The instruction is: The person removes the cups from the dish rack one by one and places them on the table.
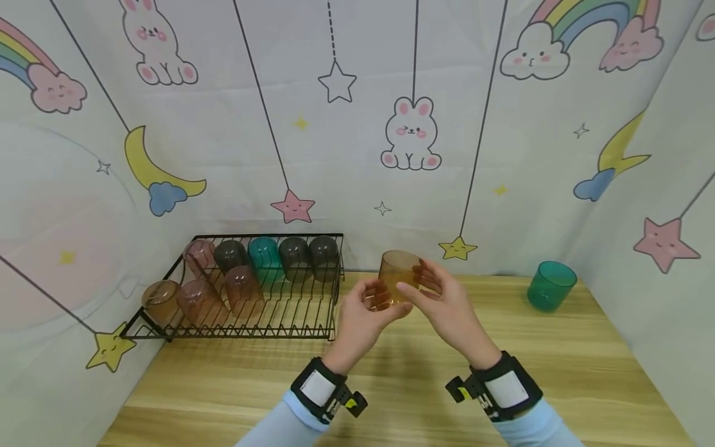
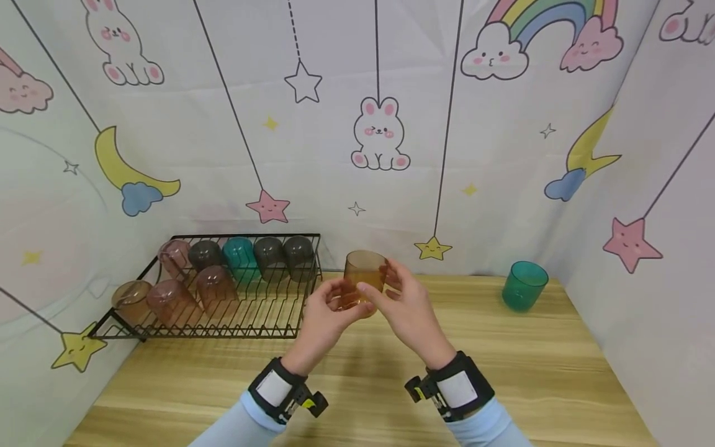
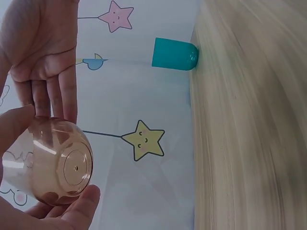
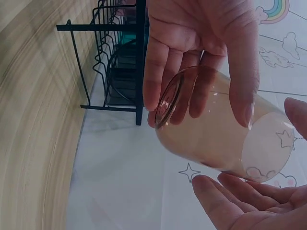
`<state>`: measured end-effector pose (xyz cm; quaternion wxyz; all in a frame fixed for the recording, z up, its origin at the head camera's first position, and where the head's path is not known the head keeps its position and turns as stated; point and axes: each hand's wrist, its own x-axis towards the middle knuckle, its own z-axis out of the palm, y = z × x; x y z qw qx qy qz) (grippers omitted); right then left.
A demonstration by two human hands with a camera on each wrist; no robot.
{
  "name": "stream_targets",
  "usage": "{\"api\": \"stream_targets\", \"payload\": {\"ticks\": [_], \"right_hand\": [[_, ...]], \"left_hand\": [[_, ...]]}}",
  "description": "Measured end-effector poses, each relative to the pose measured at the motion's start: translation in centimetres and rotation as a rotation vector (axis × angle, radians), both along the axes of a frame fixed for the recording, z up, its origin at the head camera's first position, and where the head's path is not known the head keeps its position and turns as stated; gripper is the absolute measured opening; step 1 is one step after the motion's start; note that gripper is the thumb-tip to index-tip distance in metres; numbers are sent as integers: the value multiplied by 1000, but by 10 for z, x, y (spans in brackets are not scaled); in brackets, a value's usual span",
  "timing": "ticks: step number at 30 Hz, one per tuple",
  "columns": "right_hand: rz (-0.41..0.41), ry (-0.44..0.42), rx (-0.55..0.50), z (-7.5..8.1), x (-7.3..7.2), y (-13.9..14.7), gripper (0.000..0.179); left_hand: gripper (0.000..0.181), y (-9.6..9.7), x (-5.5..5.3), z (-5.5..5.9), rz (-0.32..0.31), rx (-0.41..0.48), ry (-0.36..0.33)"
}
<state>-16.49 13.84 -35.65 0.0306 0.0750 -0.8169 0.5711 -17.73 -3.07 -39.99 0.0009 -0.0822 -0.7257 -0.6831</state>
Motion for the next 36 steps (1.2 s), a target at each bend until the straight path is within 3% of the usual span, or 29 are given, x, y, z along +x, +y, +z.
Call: {"api": "stream_targets", "payload": {"ticks": [4, 8, 12, 15, 19, 27, 33, 36], "right_hand": [[-14, -1, -8, 1, 0, -2, 86], [-31, 17, -10, 0, 0, -3, 87], [-46, 39, -1, -1, 1, -5, 88], [-54, 50, 9, -2, 2, -5, 87], [-60, 59, 23, -4, 3, -4, 85], [-45, 55, 20, -7, 3, -2, 80], [-40, 50, 42, -4, 5, 1, 78], [-48, 53, 50, -5, 5, 4, 79]], "left_hand": [[67, 2, 2, 1, -10, -29, 7], [70, 5, 9, 11, -12, -62, 6], [70, 6, 18, 23, -29, -97, 39], [66, 5, 21, 25, -47, -115, 78], [63, 5, 18, 19, -71, -124, 100], [60, 4, 3, -10, -77, -210, 102], [58, 1, 2, -13, -100, -260, 150], [63, -2, 2, -12, -82, -334, 177]]}}
